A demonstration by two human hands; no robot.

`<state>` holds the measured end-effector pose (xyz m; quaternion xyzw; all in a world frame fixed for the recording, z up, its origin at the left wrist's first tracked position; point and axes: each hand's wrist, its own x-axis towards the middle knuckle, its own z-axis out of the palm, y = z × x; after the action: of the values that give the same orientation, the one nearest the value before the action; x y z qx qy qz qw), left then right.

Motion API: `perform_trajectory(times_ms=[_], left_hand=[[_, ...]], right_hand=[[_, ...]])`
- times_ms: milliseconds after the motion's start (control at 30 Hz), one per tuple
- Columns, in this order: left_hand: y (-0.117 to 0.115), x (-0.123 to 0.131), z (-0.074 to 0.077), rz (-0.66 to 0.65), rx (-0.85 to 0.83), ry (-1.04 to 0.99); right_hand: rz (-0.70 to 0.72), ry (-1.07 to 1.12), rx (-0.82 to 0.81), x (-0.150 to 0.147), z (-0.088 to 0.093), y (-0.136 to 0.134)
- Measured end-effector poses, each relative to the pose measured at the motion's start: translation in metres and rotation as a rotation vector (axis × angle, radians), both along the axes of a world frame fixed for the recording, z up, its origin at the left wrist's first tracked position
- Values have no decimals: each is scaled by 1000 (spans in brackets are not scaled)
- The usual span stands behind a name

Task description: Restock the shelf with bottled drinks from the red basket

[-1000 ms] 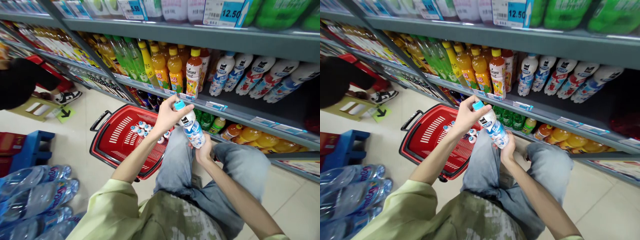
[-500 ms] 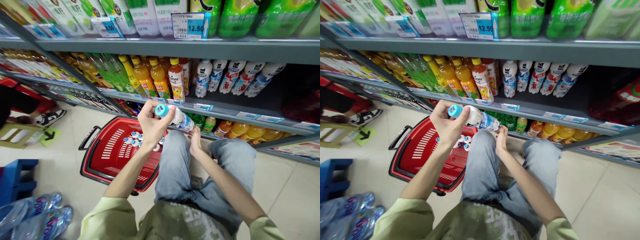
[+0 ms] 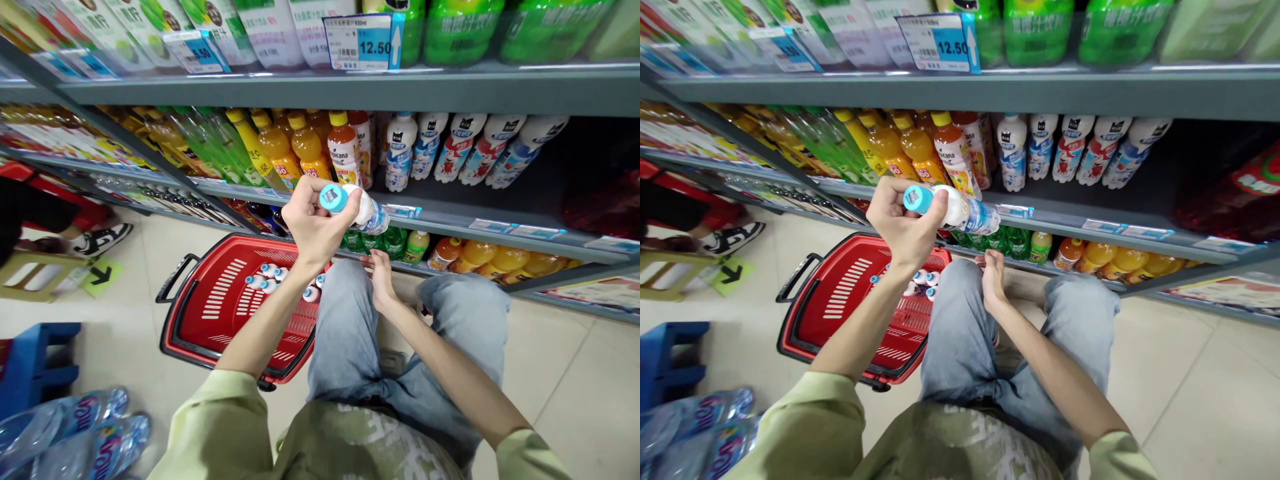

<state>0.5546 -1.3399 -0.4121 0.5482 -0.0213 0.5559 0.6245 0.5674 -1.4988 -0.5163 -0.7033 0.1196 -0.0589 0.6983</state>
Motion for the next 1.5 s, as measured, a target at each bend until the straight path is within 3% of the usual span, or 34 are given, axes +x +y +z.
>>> perform_trajectory(times_ms=[267,467,633,833,1167,1367,1500], left_hand=[[-7,31,9,-102,5,8],[-19,51,19,26,-5,-16],[-26,63,24,-26,7,5],[-27,81,27,18,83,13],[-22,101,31,-109,129,51],[-15,125,45,-153,188,92],[-7,128,61,-160,276,129]], right_hand=[[41,-24,11,-1,4,2],[91,-30,3,-5,12,4],[108,-43,5,-5,14,4],[143,-57,-10,-2,16,6],[172,-61,-18,-3,20,7],[183,-59,-14,-5,25,9],[179,-47,-14,-5,26,9]])
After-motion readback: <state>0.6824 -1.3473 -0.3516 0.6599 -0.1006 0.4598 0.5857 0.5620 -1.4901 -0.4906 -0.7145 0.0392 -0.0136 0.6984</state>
